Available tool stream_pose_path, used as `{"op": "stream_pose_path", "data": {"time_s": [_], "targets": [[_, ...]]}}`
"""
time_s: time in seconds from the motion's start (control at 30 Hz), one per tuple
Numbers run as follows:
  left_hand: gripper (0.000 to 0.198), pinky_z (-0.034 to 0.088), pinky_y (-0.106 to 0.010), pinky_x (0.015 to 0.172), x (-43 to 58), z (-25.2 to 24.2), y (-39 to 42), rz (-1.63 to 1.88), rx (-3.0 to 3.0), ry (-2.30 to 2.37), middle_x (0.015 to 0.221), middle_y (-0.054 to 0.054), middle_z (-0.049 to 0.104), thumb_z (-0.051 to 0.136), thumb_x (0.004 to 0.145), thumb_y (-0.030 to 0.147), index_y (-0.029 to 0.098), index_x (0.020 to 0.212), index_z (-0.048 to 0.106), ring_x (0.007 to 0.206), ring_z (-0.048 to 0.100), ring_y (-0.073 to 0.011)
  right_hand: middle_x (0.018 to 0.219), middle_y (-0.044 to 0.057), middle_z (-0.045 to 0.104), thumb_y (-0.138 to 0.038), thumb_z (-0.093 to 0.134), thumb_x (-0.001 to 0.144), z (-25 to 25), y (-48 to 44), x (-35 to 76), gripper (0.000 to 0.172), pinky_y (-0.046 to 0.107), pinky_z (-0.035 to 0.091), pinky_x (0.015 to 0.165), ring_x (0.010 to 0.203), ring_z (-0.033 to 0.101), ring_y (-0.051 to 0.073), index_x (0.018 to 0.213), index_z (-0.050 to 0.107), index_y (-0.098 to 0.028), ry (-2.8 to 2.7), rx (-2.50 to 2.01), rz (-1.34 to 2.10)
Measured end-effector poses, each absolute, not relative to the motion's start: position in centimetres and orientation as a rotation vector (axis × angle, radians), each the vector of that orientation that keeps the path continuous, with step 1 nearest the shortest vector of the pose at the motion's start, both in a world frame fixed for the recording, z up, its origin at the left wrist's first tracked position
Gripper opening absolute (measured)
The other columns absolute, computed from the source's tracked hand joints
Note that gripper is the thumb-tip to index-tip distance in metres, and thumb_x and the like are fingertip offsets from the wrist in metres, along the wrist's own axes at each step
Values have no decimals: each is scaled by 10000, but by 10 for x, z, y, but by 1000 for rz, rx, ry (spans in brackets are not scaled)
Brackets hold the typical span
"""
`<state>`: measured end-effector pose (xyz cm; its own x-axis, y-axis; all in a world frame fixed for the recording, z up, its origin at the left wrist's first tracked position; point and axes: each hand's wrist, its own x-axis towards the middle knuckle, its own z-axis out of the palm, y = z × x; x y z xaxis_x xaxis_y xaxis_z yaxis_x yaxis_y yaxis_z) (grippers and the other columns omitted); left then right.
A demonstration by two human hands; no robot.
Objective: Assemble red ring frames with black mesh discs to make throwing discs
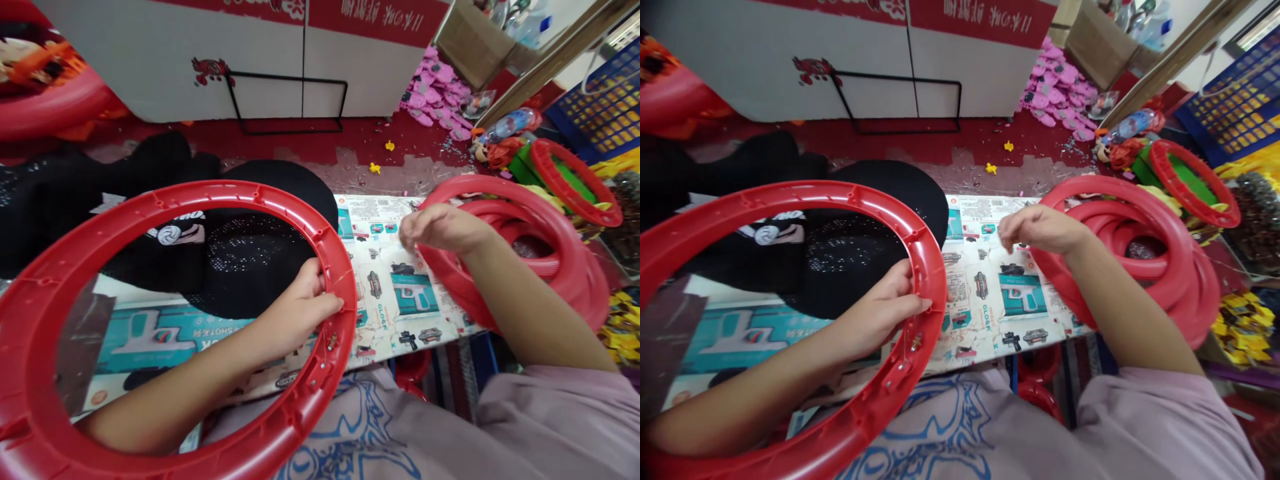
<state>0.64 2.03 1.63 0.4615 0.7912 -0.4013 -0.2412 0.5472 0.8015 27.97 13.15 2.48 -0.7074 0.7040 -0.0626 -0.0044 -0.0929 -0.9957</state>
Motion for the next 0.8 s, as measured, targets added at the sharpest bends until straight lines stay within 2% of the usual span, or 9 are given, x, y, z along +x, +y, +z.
{"op": "stream_pose_path", "data": {"time_s": [0.1,0.27,0.33,0.47,0.53,0.6,0.7,0.77,0.8], "targets": [[464,477,-231,551,5,14,22,692,770,864,807,15,566,606,666,180,173,1065,370,657,555,-120,604,-97,635,-516,579,843,40,140,316,316,180,403,521,545,599,8,866,715,-231,-1506,-875,1710],[465,485,-289,714,8,16,16,645,868,890,893,-17,581,569,730,161,179,1144,357,857,597,-175,543,-132,619,-288,267,999,74,166,313,445,137,366,518,481,542,-76,816,660,-187,-1262,-1147,1508],[481,478,-312,769,9,16,13,631,889,906,937,-28,572,565,737,169,178,1163,343,943,589,-197,613,-131,651,-293,266,998,83,176,281,432,121,427,607,631,621,-55,806,633,-173,-1181,-1175,1470],[467,469,-309,797,10,16,11,641,953,911,923,-11,540,575,734,177,172,1149,360,924,571,-178,983,-52,684,-269,466,950,91,191,210,153,212,515,850,932,658,27,1025,531,-152,-1293,-1194,1453],[463,469,-291,778,9,14,13,669,964,909,917,-6,538,576,736,177,168,1146,363,903,566,-164,1083,38,645,-299,609,879,89,192,189,349,288,558,813,943,666,112,1145,476,-117,-1531,-1371,1393],[450,470,-269,738,8,12,15,702,970,906,898,2,540,580,740,177,168,1138,370,857,562,-148,986,87,644,-334,753,757,86,187,182,446,348,578,764,953,663,219,1071,538,-102,-1805,-1618,1114],[419,465,-241,653,7,9,18,739,962,909,860,14,542,579,746,176,171,1115,381,767,551,-127,744,80,605,-415,787,703,77,164,186,343,360,572,681,893,656,284,743,579,-145,-1974,-1724,612],[407,462,-228,617,7,7,19,759,945,904,862,13,550,578,740,166,171,1097,383,737,547,-118,686,51,586,-551,647,798,64,141,189,386,311,552,587,767,662,226,765,574,-173,-1980,-1626,738],[408,464,-223,611,7,7,19,773,938,900,867,11,554,579,735,159,171,1092,383,731,547,-114,716,41,600,-615,559,831,55,129,190,427,289,540,541,719,662,200,888,573,-192,-1944,-1531,936]]}}
